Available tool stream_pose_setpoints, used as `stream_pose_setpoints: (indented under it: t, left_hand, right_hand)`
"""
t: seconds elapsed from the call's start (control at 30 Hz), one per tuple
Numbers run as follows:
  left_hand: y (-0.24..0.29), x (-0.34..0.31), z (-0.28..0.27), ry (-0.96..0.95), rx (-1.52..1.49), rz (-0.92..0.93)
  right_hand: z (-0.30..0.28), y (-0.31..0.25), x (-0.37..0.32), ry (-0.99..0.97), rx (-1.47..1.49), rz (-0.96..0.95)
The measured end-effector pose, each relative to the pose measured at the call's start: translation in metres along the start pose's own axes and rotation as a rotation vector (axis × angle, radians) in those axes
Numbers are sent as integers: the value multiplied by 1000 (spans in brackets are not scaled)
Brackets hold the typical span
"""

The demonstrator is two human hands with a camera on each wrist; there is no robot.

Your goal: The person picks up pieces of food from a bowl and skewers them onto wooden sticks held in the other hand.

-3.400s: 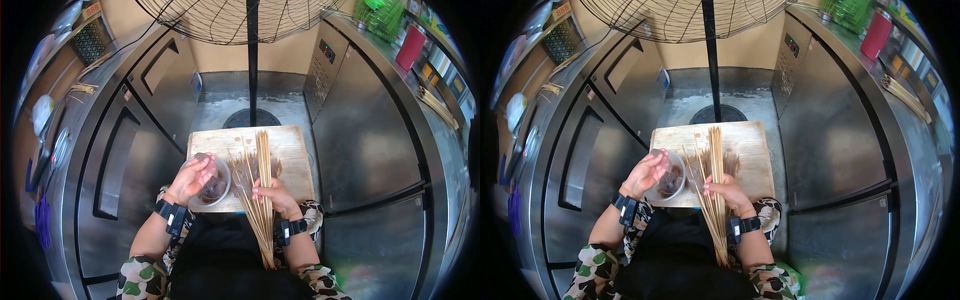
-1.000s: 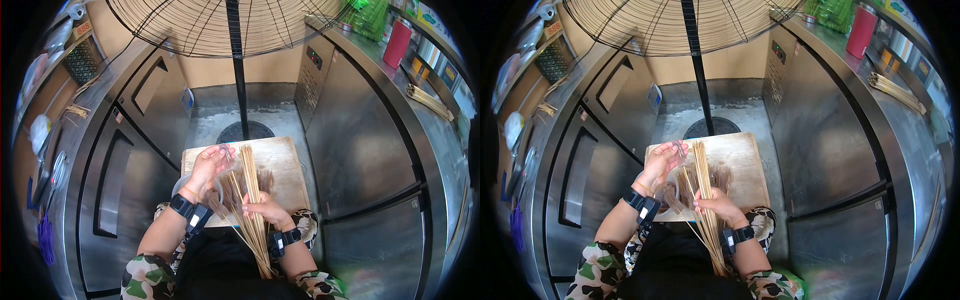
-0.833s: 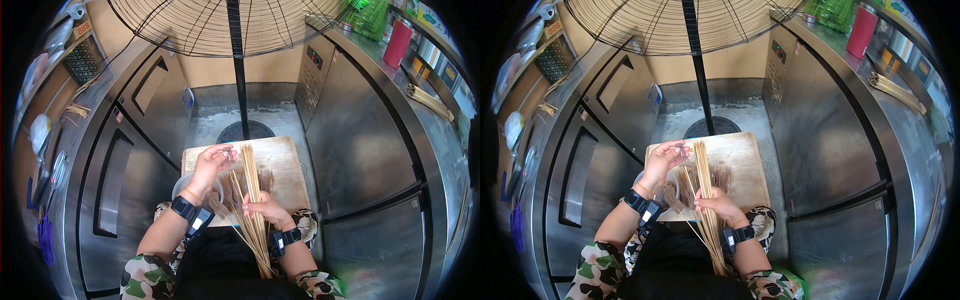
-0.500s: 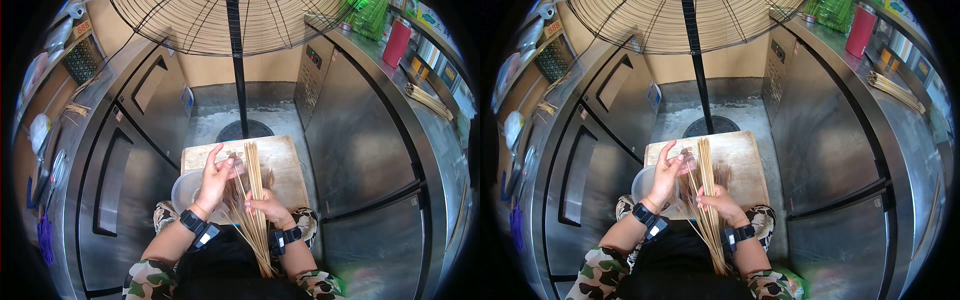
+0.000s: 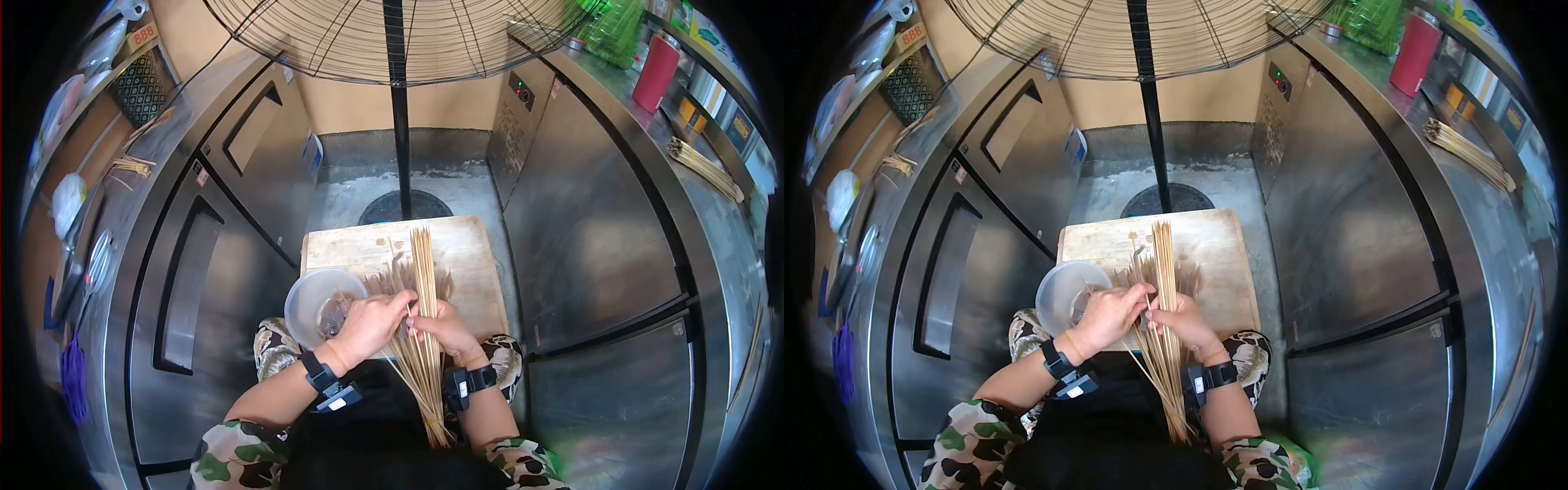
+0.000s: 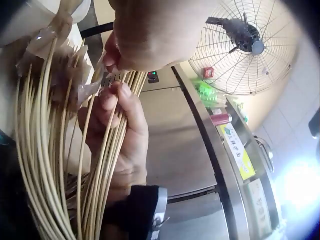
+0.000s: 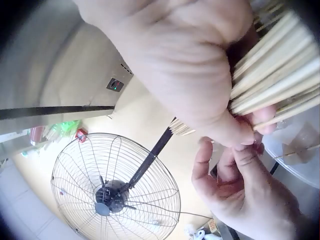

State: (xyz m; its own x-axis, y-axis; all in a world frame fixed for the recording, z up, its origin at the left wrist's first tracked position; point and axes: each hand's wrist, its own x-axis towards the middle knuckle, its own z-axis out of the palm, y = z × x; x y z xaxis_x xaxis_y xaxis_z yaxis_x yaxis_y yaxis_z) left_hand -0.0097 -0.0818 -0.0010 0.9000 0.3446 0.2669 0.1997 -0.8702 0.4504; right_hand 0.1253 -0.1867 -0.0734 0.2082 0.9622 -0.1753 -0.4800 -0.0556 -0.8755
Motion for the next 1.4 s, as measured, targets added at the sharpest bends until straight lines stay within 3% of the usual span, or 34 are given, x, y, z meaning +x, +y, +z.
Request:
stream_pose_setpoints:
  t: [0.07, 0.17, 0.3, 0.43, 0.63, 0.77, 0.9, 1.0, 1.1, 1.2, 1.3, 1.37, 1.4]
  left_hand:
    - [3, -7, -1, 30, -24, -35]
    - [0, -19, -13, 116, -67, -289]
    - [-39, -45, -11, 40, -34, -533]
    - [-42, -43, 3, 129, -243, -496]
    - [0, -12, 11, 197, 18, -149]
    - [-16, -11, 57, 13, -18, -192]
    - [-17, -15, 60, -53, -33, -158]
    - [-13, -15, 55, -120, -21, -179]
    - [-16, -16, 54, -120, -19, -133]
    - [-13, -20, 36, -216, -17, -181]
    - [-24, -22, -15, -125, -138, -184]
    - [-56, -31, -26, 42, -153, -337]
    - [-72, -35, -34, 38, -62, -418]
  right_hand:
    - [0, 2, 2, 18, -26, 14]
    - [-6, 10, 5, 74, -66, 44]
    - [-7, 17, 6, 162, -138, 19]
    - [-10, 21, 6, 181, -148, 10]
    - [-3, 17, 6, 183, -174, 7]
    - [-2, 15, 4, 208, -111, -44]
    - [-7, 13, -4, 234, -36, -77]
    - [0, -2, -12, 174, 167, -30]
    - [5, -8, -12, -31, 330, 46]
    - [5, -3, -5, -3, 262, 163]
    - [7, 1, -2, 79, 277, 183]
    - [5, 4, 0, 71, 271, 197]
    - [4, 5, 1, 73, 250, 197]
